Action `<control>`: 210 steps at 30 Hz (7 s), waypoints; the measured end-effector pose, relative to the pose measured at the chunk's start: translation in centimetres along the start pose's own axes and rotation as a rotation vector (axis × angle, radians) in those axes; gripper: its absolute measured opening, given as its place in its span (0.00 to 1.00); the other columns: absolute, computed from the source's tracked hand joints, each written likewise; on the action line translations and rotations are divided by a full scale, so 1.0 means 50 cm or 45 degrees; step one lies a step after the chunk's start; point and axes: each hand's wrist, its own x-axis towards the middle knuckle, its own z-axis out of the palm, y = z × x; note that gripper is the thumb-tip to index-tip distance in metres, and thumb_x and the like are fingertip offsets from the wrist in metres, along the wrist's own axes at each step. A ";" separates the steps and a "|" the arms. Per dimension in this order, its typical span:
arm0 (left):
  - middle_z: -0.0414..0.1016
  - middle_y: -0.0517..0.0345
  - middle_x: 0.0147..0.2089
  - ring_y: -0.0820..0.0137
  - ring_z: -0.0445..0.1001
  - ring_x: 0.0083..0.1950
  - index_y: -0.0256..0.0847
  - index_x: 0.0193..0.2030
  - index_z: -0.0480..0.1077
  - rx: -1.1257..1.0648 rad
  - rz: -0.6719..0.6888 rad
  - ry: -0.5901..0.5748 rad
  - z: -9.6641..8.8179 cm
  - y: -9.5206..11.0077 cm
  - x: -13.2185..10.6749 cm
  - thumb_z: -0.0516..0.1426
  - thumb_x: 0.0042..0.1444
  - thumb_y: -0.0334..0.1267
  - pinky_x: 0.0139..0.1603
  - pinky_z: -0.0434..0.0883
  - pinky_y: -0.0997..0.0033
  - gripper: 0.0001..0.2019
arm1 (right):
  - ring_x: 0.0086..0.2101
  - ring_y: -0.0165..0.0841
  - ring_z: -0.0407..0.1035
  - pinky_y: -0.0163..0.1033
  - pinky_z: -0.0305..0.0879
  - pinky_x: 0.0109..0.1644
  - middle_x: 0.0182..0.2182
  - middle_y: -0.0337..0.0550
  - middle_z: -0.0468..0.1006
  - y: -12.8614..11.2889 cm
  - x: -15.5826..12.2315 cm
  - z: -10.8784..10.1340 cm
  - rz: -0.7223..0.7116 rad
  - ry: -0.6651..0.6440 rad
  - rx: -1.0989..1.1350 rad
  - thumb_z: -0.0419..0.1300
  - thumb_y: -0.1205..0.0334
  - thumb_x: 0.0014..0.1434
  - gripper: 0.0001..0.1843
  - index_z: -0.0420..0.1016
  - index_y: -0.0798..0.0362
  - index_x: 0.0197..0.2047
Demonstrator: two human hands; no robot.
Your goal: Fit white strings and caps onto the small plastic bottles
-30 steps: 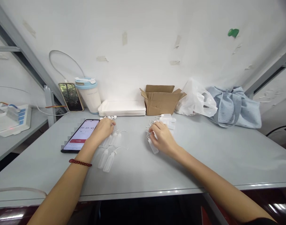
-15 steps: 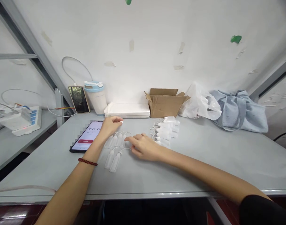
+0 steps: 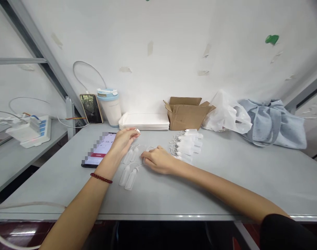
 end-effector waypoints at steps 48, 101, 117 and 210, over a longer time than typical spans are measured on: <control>0.75 0.57 0.35 0.70 0.74 0.43 0.37 0.34 0.72 -0.196 -0.266 -0.846 0.071 0.027 -0.116 0.63 0.49 0.31 0.49 0.68 0.72 0.06 | 0.26 0.28 0.60 0.33 0.60 0.32 0.24 0.36 0.66 0.020 -0.124 -0.003 -0.030 0.863 0.709 0.51 0.70 0.51 0.04 0.63 0.52 0.31; 0.71 0.58 0.28 0.72 0.69 0.32 0.36 0.27 0.72 0.000 -0.172 -0.849 0.077 0.027 -0.117 0.62 0.51 0.41 0.38 0.67 0.72 0.10 | 0.19 0.24 0.59 0.32 0.54 0.24 0.29 0.36 0.76 0.016 -0.120 -0.030 0.276 0.386 2.064 0.61 0.54 0.55 0.19 0.52 0.47 0.37; 0.69 0.58 0.35 0.73 0.65 0.36 0.37 0.28 0.75 0.014 -0.026 -0.727 0.069 0.027 -0.107 0.63 0.48 0.38 0.39 0.65 0.73 0.06 | 0.17 0.23 0.54 0.32 0.51 0.23 0.27 0.39 0.78 0.035 -0.118 -0.018 0.268 0.390 2.119 0.57 0.51 0.58 0.16 0.56 0.49 0.42; 0.63 0.62 0.21 0.73 0.63 0.26 0.39 0.20 0.64 0.734 0.243 -0.684 0.081 0.023 -0.115 0.53 0.54 0.51 0.30 0.62 0.73 0.19 | 0.26 0.34 0.64 0.37 0.58 0.30 0.28 0.46 0.71 0.067 -0.118 0.010 0.270 0.777 0.274 0.45 0.53 0.65 0.18 0.68 0.57 0.46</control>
